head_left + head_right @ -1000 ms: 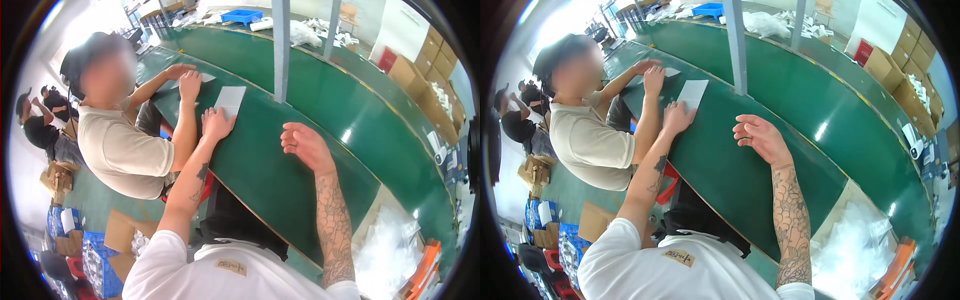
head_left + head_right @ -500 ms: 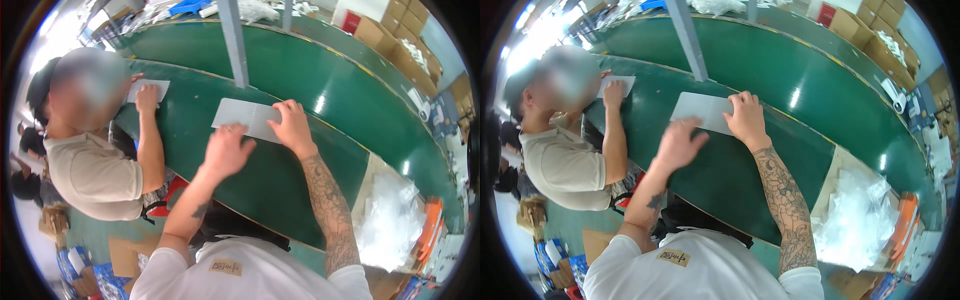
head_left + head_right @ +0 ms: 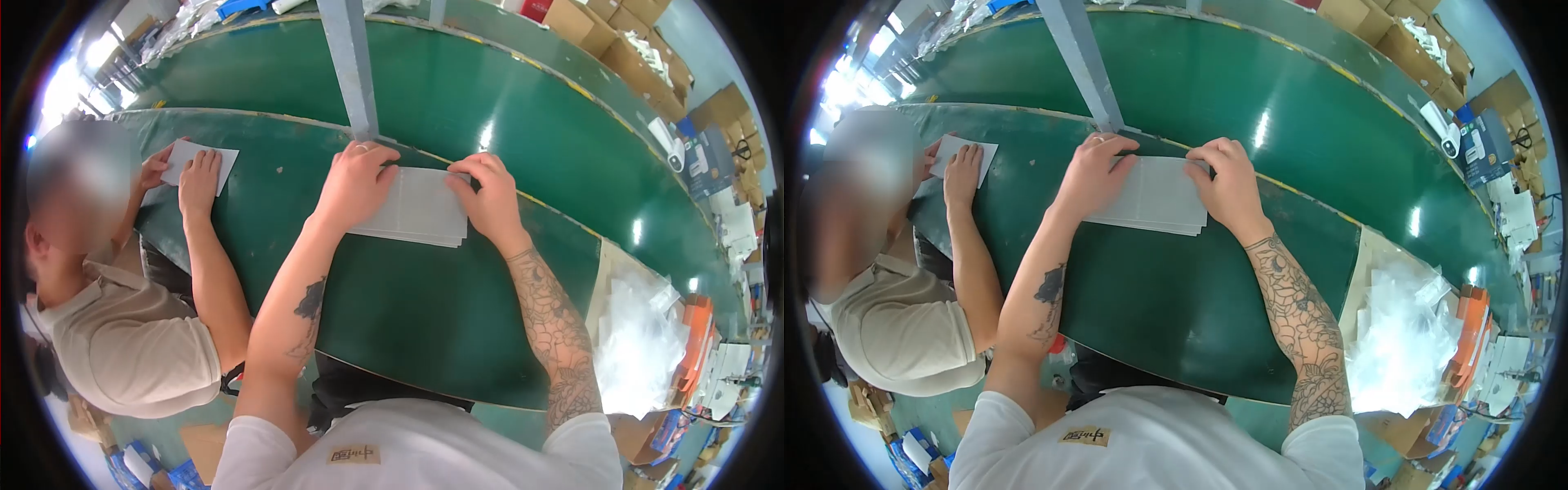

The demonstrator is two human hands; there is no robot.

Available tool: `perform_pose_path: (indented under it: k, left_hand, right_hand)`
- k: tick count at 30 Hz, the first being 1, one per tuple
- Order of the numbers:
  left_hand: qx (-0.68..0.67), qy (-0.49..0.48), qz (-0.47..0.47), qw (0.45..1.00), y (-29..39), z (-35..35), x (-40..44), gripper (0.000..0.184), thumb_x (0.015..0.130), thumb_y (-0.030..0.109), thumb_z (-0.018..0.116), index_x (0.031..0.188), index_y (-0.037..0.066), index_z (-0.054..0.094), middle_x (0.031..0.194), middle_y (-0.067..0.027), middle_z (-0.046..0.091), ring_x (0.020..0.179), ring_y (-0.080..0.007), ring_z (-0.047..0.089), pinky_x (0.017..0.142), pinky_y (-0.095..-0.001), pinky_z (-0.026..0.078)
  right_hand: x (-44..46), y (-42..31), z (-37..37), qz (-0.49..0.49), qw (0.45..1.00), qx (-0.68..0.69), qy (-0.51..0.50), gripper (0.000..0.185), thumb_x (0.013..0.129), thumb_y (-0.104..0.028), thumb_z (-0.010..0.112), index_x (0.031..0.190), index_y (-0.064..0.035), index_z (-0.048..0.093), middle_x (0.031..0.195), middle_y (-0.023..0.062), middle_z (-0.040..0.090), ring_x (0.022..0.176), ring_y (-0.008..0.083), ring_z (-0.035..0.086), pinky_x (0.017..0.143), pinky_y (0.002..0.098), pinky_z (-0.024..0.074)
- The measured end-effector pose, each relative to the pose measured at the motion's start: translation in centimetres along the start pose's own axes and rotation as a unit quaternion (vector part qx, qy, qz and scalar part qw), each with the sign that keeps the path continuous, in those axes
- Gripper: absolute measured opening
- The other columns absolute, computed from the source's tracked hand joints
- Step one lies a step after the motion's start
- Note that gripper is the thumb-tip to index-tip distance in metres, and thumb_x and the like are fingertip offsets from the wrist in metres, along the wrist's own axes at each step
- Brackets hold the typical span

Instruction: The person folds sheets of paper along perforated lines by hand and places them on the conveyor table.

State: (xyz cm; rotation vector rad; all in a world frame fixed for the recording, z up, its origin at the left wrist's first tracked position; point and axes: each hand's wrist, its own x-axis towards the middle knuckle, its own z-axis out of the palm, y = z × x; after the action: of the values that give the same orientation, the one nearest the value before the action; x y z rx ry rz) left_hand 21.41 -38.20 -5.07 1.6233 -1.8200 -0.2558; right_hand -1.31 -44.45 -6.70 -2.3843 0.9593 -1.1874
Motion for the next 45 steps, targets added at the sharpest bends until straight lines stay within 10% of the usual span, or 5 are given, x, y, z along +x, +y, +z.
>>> perform_pose_path:
  k: [12, 27, 45]
  left_hand:
    - [-0.082, 0.043, 0.023, 0.995, 0.2, -0.5, 0.1, 0.014, 0.084, 0.005, 0.068, 0.098, 0.002, 0.069, 0.086, -0.0099, 0.067, 0.085, -0.0288, 0.060, 0.082, -0.0396, 0.050]
    - [-0.175, -0.020, -0.111, 0.978, 1.8, -2.0, -0.1, 0.011, 0.091, 0.006, 0.065, 0.100, -0.001, 0.067, 0.088, -0.0071, 0.065, 0.077, -0.0162, 0.058, 0.073, -0.0293, 0.049]
    - [-0.325, -0.172, -0.198, 0.909, 2.9, -2.6, -0.9, 0.018, 0.092, 0.011, 0.068, 0.107, 0.001, 0.063, 0.090, -0.0003, 0.063, 0.078, -0.0076, 0.056, 0.073, -0.0244, 0.047]
  right_hand:
    - [1.1, -0.9, -2.3, 0.336, 0.869, 0.346, -0.104, 0.018, 0.093, -0.013, 0.069, 0.107, -0.0018, 0.069, 0.090, 0.0003, 0.067, 0.079, 0.0070, 0.059, 0.074, 0.0225, 0.0481]
    - [2.0, 0.3, -5.1, 0.312, 0.808, 0.464, -0.185, 0.042, 0.087, 0.000, 0.064, 0.129, 0.0010, 0.057, 0.117, 0.0075, 0.066, 0.105, 0.0147, 0.062, 0.095, 0.0293, 0.0482]
    - [2.3, 0.4, -5.4, 0.338, 0.817, 0.461, -0.073, 0.029, 0.091, -0.009, 0.066, 0.119, 0.0001, 0.065, 0.103, 0.0076, 0.070, 0.092, 0.0141, 0.065, 0.085, 0.0278, 0.0515]
